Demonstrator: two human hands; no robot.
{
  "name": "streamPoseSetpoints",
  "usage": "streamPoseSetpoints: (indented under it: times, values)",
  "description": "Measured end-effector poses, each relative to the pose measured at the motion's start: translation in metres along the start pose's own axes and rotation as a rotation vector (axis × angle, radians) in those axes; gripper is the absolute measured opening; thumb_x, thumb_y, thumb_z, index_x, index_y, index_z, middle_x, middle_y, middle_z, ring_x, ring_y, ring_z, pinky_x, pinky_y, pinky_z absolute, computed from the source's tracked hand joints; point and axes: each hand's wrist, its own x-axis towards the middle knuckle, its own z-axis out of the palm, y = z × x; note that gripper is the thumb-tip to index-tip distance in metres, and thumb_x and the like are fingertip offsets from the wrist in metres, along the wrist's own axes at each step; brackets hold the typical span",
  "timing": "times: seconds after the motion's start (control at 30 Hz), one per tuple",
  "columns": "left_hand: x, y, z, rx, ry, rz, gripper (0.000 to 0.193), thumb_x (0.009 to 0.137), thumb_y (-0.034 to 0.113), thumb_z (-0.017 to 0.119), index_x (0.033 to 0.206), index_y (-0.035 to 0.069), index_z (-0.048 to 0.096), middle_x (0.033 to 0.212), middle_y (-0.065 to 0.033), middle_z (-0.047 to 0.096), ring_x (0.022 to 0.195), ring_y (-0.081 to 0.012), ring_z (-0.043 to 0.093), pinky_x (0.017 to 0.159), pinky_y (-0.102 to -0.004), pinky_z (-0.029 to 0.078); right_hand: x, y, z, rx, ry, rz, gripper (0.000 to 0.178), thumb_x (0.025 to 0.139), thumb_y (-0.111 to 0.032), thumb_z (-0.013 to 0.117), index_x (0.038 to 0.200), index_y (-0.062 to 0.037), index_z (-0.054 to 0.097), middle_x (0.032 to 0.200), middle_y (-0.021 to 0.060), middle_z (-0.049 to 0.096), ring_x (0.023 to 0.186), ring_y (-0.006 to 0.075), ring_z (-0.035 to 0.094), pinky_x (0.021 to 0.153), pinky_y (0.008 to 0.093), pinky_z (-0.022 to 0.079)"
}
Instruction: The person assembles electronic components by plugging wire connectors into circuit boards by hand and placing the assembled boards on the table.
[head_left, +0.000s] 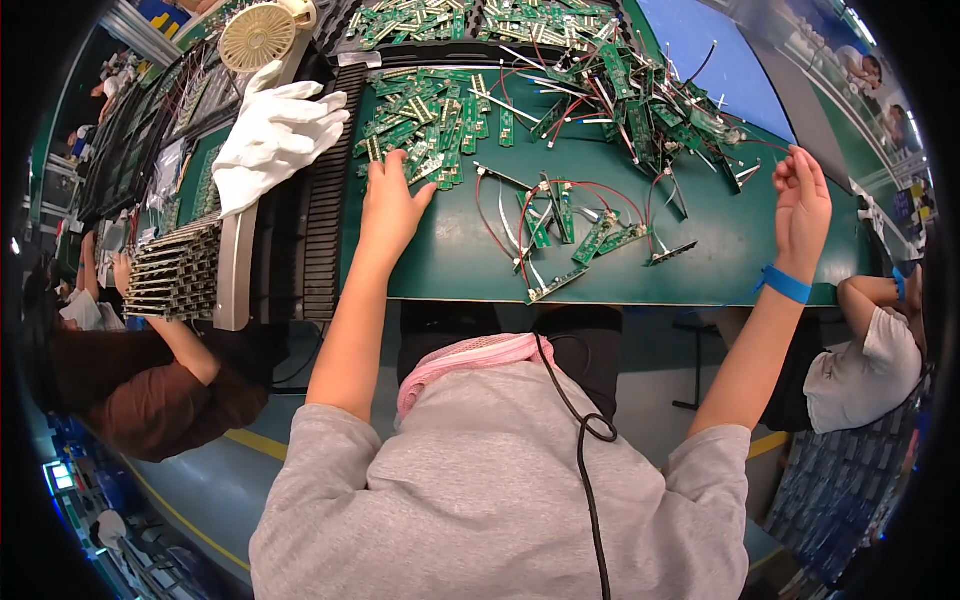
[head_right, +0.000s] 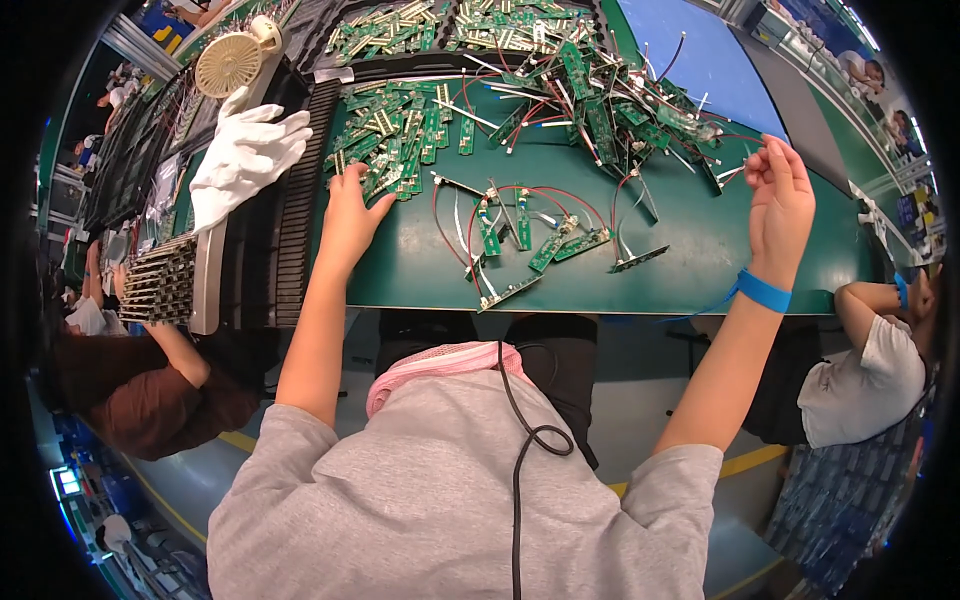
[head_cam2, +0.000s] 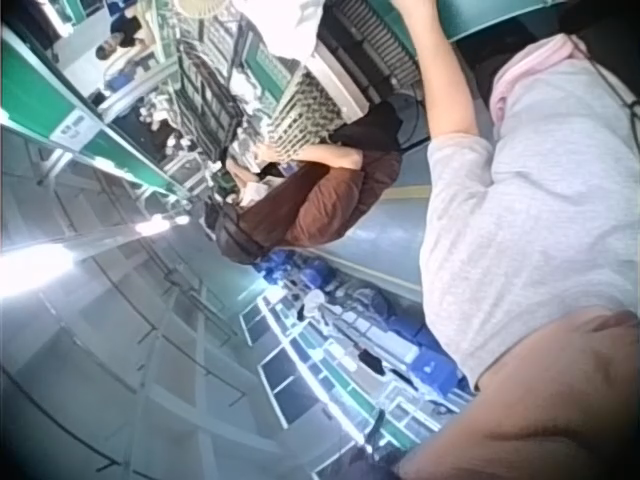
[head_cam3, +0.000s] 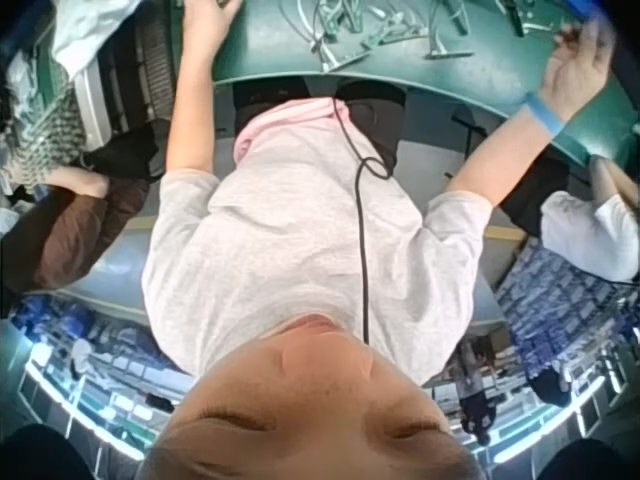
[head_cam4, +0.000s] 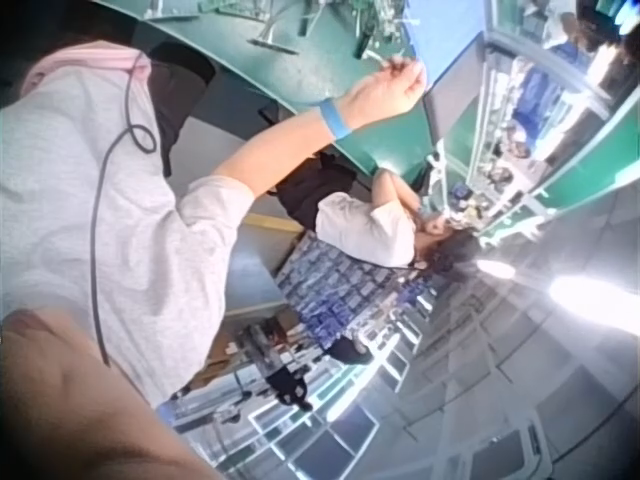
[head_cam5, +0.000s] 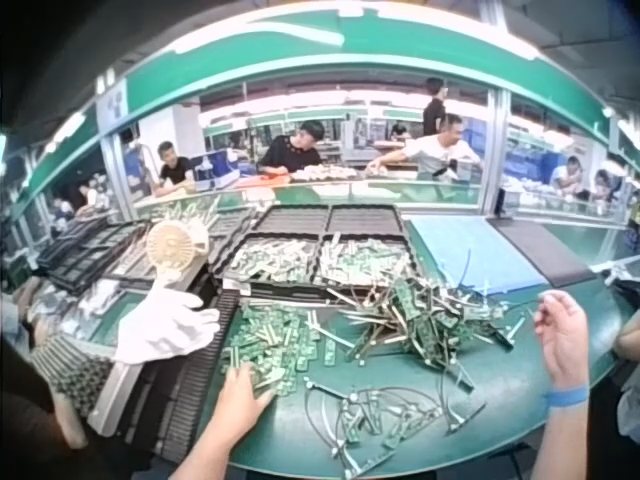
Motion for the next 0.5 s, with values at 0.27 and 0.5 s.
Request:
streamPoseSetpoints:
  times: [0.27,0.5]
  values:
    - [0.008,-0.01,-0.002,0.0,-0.128,-0.024,0.034,0.074,0.013,0.066,0.101,0.002,0.048,0.1,-0.0191,0.05,0.092,-0.0375,0.053,0.077,-0.0411,0.045,-0.036,-0.039,0.003,-0.203,0.041,-0.17,0.022,0.088,-0.007,0.052,0.105,0.0055,0.057,0.081,0.0034,0.054,0.071,0.0072,0.047,0.06,0.0193,0.036]
    - [0.002,-0.011,-0.005,-0.016,0.152,0.168,0.028,0.073,0.011,0.066,0.093,0.001,0.049,0.089,-0.0143,0.051,0.08,-0.0319,0.056,0.073,-0.0389,0.046,-0.085,-0.042,0.042,-0.433,-0.198,-0.072,0.027,0.09,-0.011,0.049,0.112,0.003,0.057,0.088,0.0076,0.06,0.083,0.0118,0.056,0.077,0.0248,0.044]
